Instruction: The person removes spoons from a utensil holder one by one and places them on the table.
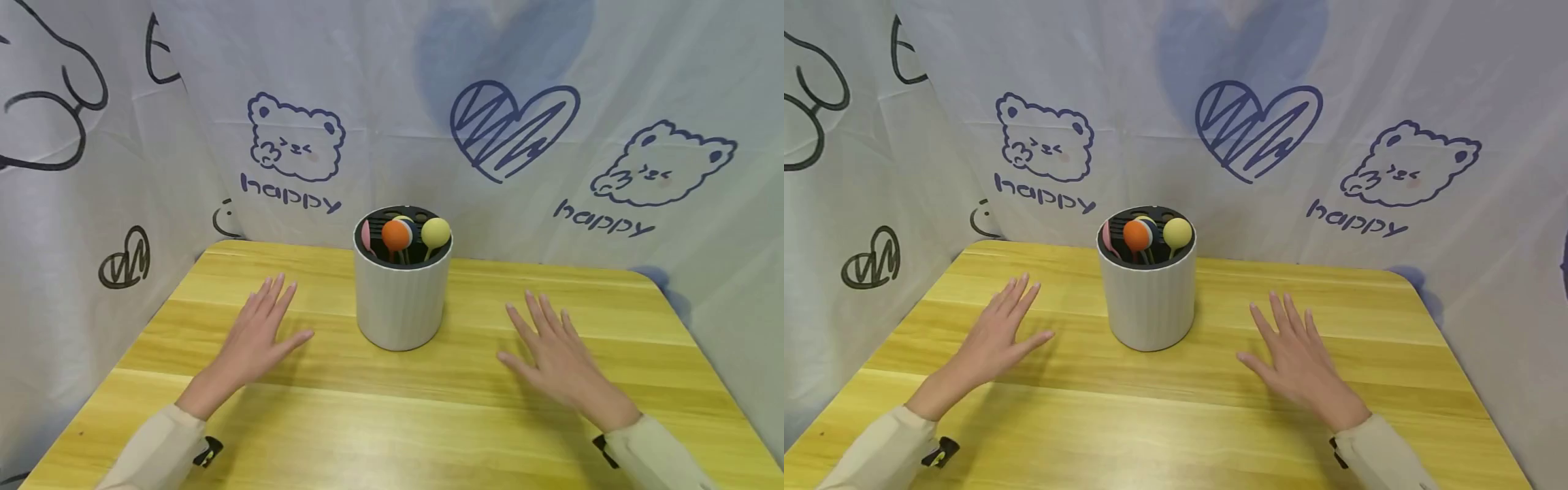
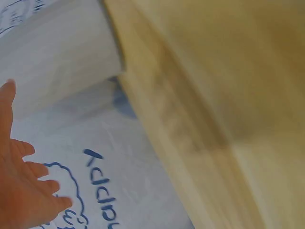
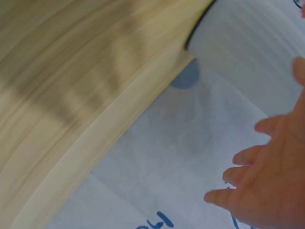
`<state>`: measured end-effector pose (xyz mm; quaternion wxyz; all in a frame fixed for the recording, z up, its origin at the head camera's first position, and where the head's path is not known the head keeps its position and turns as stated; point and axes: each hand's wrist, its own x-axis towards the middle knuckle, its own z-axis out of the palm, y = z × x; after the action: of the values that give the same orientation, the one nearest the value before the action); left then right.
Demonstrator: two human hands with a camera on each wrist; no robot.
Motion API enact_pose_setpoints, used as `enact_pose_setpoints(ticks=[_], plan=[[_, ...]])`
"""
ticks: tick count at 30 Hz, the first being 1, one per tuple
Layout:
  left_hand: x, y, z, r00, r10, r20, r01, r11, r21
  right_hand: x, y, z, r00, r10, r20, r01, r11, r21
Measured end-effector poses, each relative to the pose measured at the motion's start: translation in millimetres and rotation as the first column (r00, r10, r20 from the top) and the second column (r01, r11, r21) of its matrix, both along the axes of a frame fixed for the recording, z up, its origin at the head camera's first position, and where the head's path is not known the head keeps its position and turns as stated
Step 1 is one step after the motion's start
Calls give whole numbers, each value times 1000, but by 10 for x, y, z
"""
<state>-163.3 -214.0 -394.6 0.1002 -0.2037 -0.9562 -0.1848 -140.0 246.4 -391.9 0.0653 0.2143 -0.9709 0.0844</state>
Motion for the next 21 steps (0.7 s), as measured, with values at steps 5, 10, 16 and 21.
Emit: enact_pose_setpoints(ticks=[5, 10, 16, 21], plan=[[-113, 258, 205, 985, -24, 171, -35, 941, 336, -127, -153, 166, 999, 10, 44, 1, 971, -241], [-376, 558, 345, 970, -75, 233, -65, 838, 542, -333, -276, 328, 998, 43, 48, -13, 868, -497], [-647, 736, 388, 961, -172, 216, -24, 726, 687, -589, -450, 476, 993, 70, 94, 12, 738, -675], [-750, 807, 410, 950, -224, 218, -13, 668, 744, -732, -539, 620, 980, 87, 180, 79, 659, -748]])
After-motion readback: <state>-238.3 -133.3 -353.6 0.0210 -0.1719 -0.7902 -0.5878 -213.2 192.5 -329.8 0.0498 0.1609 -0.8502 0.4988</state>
